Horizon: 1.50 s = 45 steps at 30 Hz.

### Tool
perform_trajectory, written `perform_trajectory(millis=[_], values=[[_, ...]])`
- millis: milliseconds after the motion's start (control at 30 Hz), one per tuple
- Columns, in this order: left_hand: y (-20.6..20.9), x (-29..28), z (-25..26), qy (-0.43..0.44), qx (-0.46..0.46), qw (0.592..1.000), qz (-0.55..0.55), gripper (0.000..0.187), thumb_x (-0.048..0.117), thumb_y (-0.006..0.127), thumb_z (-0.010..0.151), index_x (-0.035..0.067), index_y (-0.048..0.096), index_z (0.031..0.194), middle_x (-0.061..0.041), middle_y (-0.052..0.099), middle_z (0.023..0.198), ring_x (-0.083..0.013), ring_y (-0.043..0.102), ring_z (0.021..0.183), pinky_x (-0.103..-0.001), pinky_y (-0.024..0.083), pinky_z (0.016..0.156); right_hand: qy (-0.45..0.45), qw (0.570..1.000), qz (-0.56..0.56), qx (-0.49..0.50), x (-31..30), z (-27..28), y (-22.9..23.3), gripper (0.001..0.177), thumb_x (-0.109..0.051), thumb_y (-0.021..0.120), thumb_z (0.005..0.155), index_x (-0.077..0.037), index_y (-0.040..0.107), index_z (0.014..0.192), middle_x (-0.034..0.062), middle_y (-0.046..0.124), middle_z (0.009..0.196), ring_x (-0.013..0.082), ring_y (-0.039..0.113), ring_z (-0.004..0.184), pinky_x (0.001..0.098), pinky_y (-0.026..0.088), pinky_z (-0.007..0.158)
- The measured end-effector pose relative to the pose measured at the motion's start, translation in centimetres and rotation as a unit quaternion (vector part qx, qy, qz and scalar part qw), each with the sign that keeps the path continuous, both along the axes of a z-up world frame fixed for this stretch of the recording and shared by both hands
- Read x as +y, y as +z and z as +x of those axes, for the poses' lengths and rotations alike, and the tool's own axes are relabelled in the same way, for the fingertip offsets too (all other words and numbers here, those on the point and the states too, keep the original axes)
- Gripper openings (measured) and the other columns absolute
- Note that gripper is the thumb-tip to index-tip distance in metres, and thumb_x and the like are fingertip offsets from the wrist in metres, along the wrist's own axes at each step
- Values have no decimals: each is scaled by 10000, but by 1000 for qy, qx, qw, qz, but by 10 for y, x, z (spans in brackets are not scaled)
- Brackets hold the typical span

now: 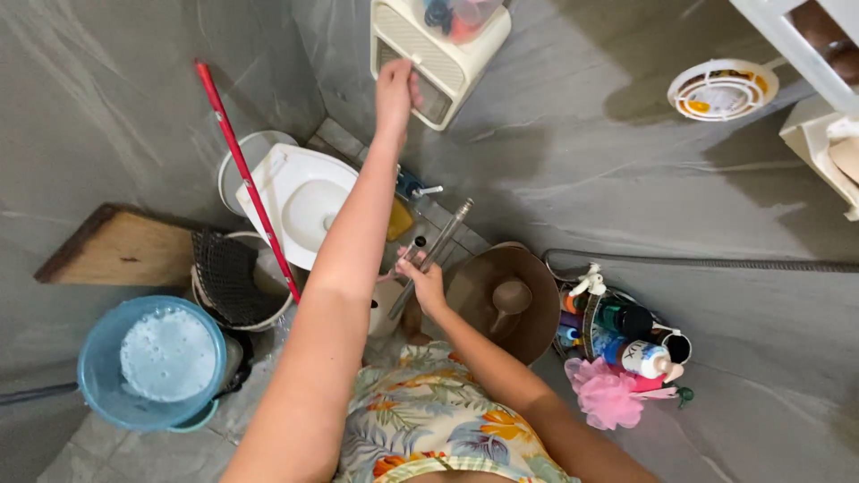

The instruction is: Cleaning the bathroom floor and components using brushes, soap, and water.

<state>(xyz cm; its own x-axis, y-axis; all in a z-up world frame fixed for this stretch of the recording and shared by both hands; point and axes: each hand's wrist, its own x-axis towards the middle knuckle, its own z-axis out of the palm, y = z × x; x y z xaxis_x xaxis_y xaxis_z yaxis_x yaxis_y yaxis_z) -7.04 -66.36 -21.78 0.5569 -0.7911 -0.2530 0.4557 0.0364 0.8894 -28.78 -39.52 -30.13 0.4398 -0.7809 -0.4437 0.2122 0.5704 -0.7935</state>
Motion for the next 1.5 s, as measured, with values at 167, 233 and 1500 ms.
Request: perform_trajectory(millis=[167,233,1500], values=[[-20,-17,8,23,-53,998,16,223,254,562,1010,88,635,1139,15,619,875,-50,572,711,-242,550,614,10,999,-48,-16,-23,-3,6,285,-86,695,976,30,659,1233,58,720,921,158,691,877,329,549,898],[-56,-21,16,56,-26,998,4,202,254,562,994,79,595,1089,-7,576,820,-89,533,635,-278,506,540,1,999,-47,-21,-36,-2,4,283,-80,695,968,32,658,1225,54,723,917,159,696,874,327,545,885],[-74,-32,7,160,38,986,-18,391,-19,689,816,-42,467,1137,-94,581,847,-158,589,672,-308,553,616,-19,998,-35,-43,-70,4,-33,315,-86,697,967,19,657,1261,90,694,1229,182,694,1017,355,593,938]])
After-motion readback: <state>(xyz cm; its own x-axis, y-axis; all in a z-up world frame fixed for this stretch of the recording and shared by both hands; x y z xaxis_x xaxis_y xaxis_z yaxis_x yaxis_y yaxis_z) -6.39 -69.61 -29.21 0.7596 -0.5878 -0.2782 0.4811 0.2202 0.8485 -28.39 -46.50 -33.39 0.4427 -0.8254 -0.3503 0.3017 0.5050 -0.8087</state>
